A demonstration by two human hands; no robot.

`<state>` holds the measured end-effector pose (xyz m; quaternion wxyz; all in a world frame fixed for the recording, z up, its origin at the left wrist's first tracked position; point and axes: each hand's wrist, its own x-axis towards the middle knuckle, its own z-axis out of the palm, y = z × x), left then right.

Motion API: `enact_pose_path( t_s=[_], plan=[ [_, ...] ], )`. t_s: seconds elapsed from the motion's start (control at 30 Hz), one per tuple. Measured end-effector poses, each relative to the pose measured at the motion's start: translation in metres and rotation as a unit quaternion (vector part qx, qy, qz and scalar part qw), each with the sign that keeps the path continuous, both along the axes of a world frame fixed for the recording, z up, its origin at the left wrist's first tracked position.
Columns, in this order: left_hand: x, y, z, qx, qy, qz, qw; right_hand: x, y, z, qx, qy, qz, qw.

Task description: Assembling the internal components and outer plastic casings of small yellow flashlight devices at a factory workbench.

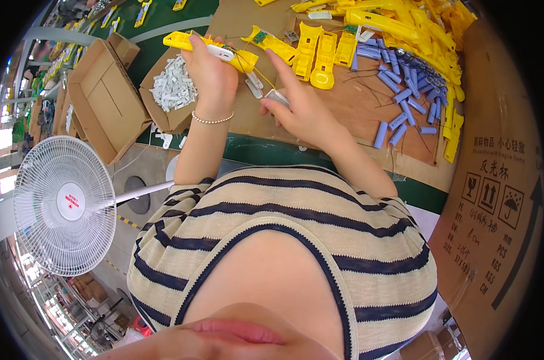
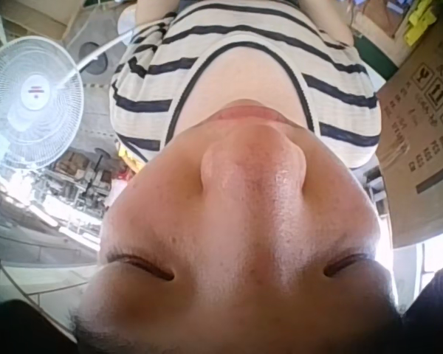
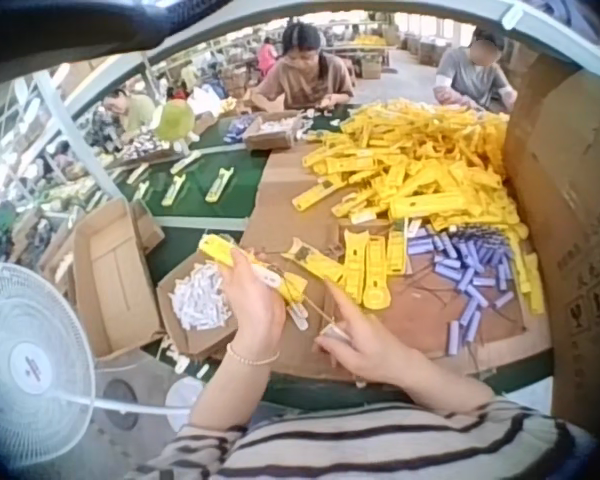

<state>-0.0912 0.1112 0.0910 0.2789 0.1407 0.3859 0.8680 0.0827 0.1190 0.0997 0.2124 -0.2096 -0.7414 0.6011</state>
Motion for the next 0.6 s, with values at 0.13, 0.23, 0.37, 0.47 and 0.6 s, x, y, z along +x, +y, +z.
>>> enact_pose_path(
  t_s=[0.13,0.23,0.37,0.47,0.6],
  plan=[
    [-0.01,0.006,-0.006,0.007,-0.025,-0.001,1.0,-0.002,0.008,0.003,0.137,-0.054,-0.026,0.989],
    [-0.014,0.0,0.003,0.007,-0.02,-0.009,1.0,0.001,0.028,-0.014,0.162,-0.139,-0.095,0.972],
    [-0.011,-0.003,0.002,0.0,-0.009,0.018,1.0,0.004,0.029,-0.009,0.127,-0.088,-0.085,0.984],
    [-0.006,0.0,0.001,-0.001,0.016,0.062,0.998,0.003,0.014,0.004,0.012,-0.061,-0.043,0.997],
    [0.002,0.002,0.0,-0.01,0.047,0.08,0.996,-0.002,0.006,0.003,0.052,0.002,0.021,0.998]
  ],
)
